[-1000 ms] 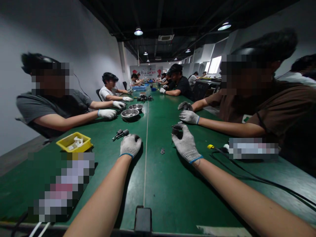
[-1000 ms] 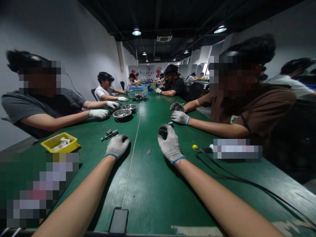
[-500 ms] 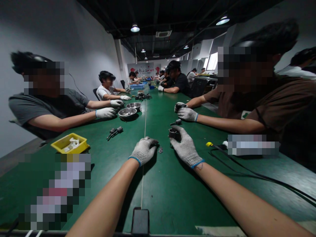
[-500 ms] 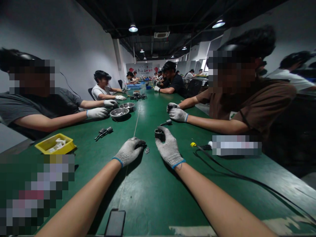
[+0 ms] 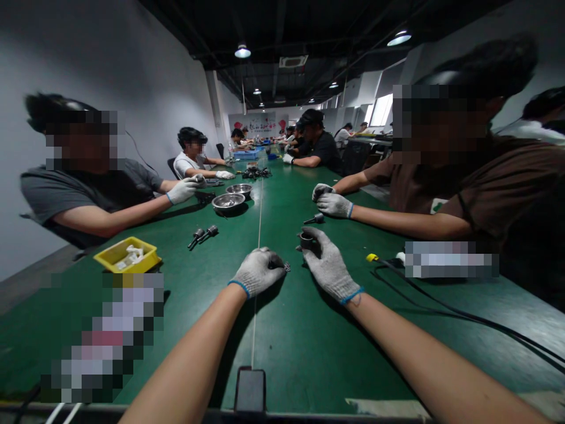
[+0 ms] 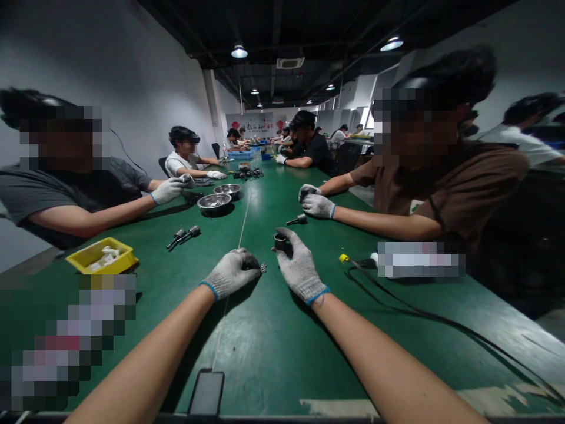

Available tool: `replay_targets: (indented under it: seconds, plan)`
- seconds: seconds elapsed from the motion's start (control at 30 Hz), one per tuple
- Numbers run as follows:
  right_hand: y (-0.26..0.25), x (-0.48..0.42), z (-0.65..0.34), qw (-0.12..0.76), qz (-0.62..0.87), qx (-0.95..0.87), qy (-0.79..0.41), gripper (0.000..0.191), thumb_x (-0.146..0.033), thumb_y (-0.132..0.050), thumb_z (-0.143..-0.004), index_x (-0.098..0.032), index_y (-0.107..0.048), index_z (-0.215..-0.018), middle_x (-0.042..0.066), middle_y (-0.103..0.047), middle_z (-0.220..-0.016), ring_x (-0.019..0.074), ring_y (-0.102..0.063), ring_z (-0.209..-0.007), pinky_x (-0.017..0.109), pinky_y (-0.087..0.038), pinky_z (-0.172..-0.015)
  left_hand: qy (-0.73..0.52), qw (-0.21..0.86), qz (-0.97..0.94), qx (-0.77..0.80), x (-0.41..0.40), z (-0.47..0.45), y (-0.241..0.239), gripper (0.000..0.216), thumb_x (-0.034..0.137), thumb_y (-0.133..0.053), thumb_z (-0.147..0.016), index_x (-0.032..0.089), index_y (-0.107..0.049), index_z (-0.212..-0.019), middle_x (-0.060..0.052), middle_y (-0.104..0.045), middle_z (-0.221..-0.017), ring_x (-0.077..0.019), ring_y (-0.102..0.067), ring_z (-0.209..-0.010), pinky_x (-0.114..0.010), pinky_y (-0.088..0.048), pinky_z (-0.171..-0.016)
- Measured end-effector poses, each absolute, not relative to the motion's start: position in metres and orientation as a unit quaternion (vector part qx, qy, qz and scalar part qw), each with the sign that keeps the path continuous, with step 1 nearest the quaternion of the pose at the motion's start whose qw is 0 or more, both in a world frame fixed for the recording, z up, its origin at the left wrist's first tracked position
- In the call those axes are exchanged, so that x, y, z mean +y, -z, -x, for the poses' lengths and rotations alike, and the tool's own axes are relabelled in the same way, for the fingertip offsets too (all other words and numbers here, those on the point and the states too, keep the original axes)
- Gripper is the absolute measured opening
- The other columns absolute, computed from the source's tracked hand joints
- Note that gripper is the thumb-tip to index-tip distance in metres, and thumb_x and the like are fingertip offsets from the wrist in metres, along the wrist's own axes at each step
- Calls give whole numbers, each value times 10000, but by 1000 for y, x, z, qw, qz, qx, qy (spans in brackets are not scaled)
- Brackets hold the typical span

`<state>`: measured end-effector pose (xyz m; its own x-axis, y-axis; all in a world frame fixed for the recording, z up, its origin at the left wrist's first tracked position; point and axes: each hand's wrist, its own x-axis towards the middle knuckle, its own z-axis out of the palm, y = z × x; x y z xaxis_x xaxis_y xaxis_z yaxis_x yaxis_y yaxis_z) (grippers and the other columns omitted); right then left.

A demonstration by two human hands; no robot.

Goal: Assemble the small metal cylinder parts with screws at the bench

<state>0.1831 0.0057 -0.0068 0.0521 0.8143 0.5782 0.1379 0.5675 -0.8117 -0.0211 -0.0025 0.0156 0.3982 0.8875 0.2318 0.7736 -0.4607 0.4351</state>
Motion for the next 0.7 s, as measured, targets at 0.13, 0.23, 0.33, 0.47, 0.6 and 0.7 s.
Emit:
replay_targets:
  seconds: [0.13,0.23,0.33,0.47,0.6,0.7]
  plan:
    - [9,8,-184,608,377,-631,-299,410,-229,-634,-810,-237,-681,-1217,59,-777,-1130,217,-791,-883,356,-676,-772,-222,138,-826,500,-1,23,-14,201,331,-667,-893,223,-834,-926,-53,-763,-934,-220,-702,-927,-311,-557,-891]
    - [10,10,-185,609,380,-626,-305,399,-248,-647,-806,-238,-686,-1203,55,-783,-1100,221,-796,-878,341,-674,-740,-227,142,-824,500,-1,23,-14,204,326,-669,-891,226,-839,-942,-54,-765,-940,-219,-706,-922,-307,-560,-886]
    - [11,11,-185,614,383,-621,-302,388,-262,-655,-800,-237,-681,-1187,65,-784,-1105,233,-798,-891,354,-675,-744,-234,147,-828,488,-2,23,-14,216,345,-679,-883,224,-844,-951,-56,-763,-919,-224,-704,-916,-312,-561,-883]
    - [12,12,-184,621,382,-613,-305,434,-250,-649,-783,-239,-652,-1217,69,-778,-1116,239,-795,-911,370,-676,-764,-236,141,-828,489,-2,22,-13,212,355,-686,-884,228,-840,-955,-55,-762,-932,-223,-699,-925,-308,-558,-877]
    - [12,13,-183,623,379,-611,-307,475,-233,-642,-782,-233,-638,-1257,70,-775,-1127,232,-791,-926,405,-664,-871,-226,119,-833,491,-2,20,-14,204,352,-674,-906,241,-836,-962,-54,-762,-949,-225,-693,-943,-310,-547,-894]
    - [12,12,-184,613,381,-618,-312,448,-234,-646,-786,-227,-650,-1234,76,-773,-1115,244,-786,-947,420,-662,-882,-217,108,-835,494,-4,19,-16,212,341,-666,-917,230,-836,-974,-64,-761,-954,-228,-692,-939,-312,-543,-893]
